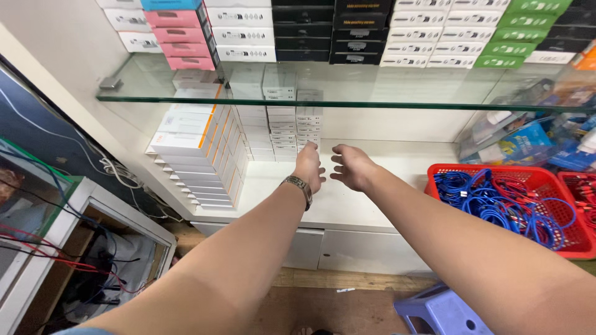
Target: The person wipes small white boxes with a maroon cloth and then stacks them on a glass shelf. The person handles the boxes one at a time, wiping each before placing it in a neat stack.
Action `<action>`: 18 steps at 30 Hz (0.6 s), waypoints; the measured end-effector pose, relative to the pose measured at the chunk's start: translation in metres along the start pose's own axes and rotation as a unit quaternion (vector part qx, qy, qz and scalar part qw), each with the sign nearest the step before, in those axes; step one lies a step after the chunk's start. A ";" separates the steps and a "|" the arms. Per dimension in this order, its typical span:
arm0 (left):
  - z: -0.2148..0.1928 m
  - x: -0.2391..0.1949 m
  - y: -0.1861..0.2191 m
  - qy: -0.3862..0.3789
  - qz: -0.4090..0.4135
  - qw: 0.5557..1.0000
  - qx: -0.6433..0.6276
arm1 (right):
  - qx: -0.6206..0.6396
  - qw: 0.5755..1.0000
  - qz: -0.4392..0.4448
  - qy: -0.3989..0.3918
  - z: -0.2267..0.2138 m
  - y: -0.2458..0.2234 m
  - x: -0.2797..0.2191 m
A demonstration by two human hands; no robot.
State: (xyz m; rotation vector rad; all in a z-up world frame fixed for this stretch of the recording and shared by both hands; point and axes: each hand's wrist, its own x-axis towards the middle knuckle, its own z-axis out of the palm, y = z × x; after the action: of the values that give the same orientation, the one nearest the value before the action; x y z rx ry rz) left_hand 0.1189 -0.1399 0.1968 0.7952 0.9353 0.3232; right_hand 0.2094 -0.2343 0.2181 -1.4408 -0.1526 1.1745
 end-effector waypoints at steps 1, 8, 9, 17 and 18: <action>0.001 -0.017 -0.001 -0.004 -0.003 1.000 0.008 | -0.001 1.000 0.003 0.012 0.001 -0.003 -0.017; 0.016 -0.113 -0.002 -0.090 0.015 0.993 0.070 | 0.038 0.998 -0.014 0.039 0.002 -0.014 -0.121; 0.017 -0.124 -0.001 -0.095 0.018 0.992 0.082 | 0.047 0.998 -0.024 0.036 0.003 -0.012 -0.134; 0.047 -0.202 -0.030 -0.142 0.111 0.974 0.141 | 0.115 0.982 -0.080 0.123 -0.020 0.013 -0.225; 0.055 -0.214 -0.040 -0.151 0.118 0.971 0.147 | 0.129 0.979 -0.086 0.130 -0.029 0.019 -0.239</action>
State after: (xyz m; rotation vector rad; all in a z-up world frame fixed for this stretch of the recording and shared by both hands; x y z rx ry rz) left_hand 0.0382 -0.3138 0.3127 1.1969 0.6085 0.2628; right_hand 0.1048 -0.4231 0.3277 -1.3083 0.0565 0.8235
